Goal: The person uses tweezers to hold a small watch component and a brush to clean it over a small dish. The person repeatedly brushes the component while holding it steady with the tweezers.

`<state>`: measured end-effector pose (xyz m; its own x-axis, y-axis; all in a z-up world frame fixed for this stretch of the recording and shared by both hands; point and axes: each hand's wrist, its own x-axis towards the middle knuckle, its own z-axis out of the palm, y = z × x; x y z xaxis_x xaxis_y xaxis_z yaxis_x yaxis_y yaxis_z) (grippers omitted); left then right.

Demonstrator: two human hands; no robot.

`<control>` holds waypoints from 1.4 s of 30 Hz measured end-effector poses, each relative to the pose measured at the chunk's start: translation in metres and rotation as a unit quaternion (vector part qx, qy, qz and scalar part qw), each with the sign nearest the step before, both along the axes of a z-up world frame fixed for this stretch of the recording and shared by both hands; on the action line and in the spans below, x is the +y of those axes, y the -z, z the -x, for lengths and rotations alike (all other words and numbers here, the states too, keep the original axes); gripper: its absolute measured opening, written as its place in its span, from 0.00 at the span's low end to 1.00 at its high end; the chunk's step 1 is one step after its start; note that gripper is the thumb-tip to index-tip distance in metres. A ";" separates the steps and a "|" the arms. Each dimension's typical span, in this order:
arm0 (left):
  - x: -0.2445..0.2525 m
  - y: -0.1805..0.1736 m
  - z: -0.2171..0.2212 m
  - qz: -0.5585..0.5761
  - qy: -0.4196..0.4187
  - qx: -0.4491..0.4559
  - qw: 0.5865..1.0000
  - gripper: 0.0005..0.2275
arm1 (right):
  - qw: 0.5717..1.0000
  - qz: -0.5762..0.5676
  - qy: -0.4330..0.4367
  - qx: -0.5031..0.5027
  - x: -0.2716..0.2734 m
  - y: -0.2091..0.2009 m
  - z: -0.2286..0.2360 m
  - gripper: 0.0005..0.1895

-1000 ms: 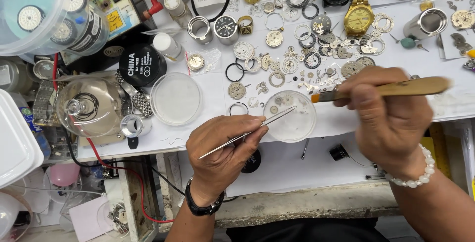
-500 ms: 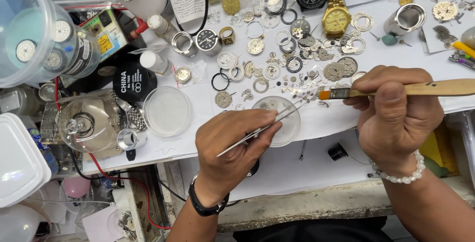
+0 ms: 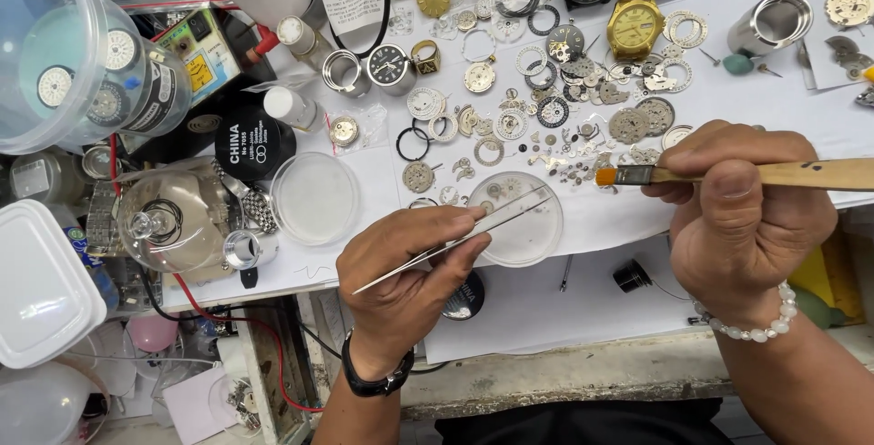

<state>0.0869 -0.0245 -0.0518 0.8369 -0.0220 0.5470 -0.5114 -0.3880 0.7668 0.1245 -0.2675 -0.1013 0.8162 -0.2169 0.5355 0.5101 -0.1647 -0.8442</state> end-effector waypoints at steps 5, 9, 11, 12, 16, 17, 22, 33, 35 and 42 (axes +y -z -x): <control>0.002 0.001 0.001 0.000 -0.001 -0.005 1.000 0.09 | 1.000 0.000 0.000 -0.001 -0.002 0.002 -0.001 0.21; 0.009 0.003 0.006 -0.011 -0.012 0.013 1.000 0.09 | 1.000 0.019 -0.018 -0.009 -0.004 0.004 -0.001 0.22; 0.012 0.004 0.007 -0.013 -0.009 0.021 1.000 0.09 | 0.999 0.029 -0.024 -0.015 -0.005 0.005 -0.002 0.23; 0.014 0.005 0.007 -0.015 -0.009 0.020 1.000 0.08 | 0.999 0.040 -0.029 -0.018 -0.005 0.006 -0.002 0.24; 0.017 0.008 0.008 -0.013 -0.008 0.022 1.000 0.08 | 0.997 0.059 -0.040 -0.029 -0.007 0.007 -0.003 0.24; 0.017 0.008 0.009 -0.013 -0.009 0.024 1.000 0.08 | 0.997 0.059 -0.041 -0.028 -0.007 0.010 -0.003 0.24; 0.018 0.009 0.008 -0.013 -0.005 0.024 1.000 0.08 | 0.996 0.068 -0.037 -0.041 -0.011 0.018 0.000 0.23; 0.016 0.014 0.010 -0.029 -0.008 0.011 0.999 0.08 | 0.996 0.056 -0.032 -0.059 -0.008 0.019 -0.001 0.22; 0.016 0.015 0.010 -0.029 -0.008 0.009 0.999 0.08 | 0.997 0.051 -0.031 -0.054 -0.008 0.018 0.000 0.23; 0.016 0.016 0.009 -0.028 0.000 0.007 1.000 0.07 | 0.997 0.053 -0.043 -0.041 -0.009 0.016 -0.002 0.24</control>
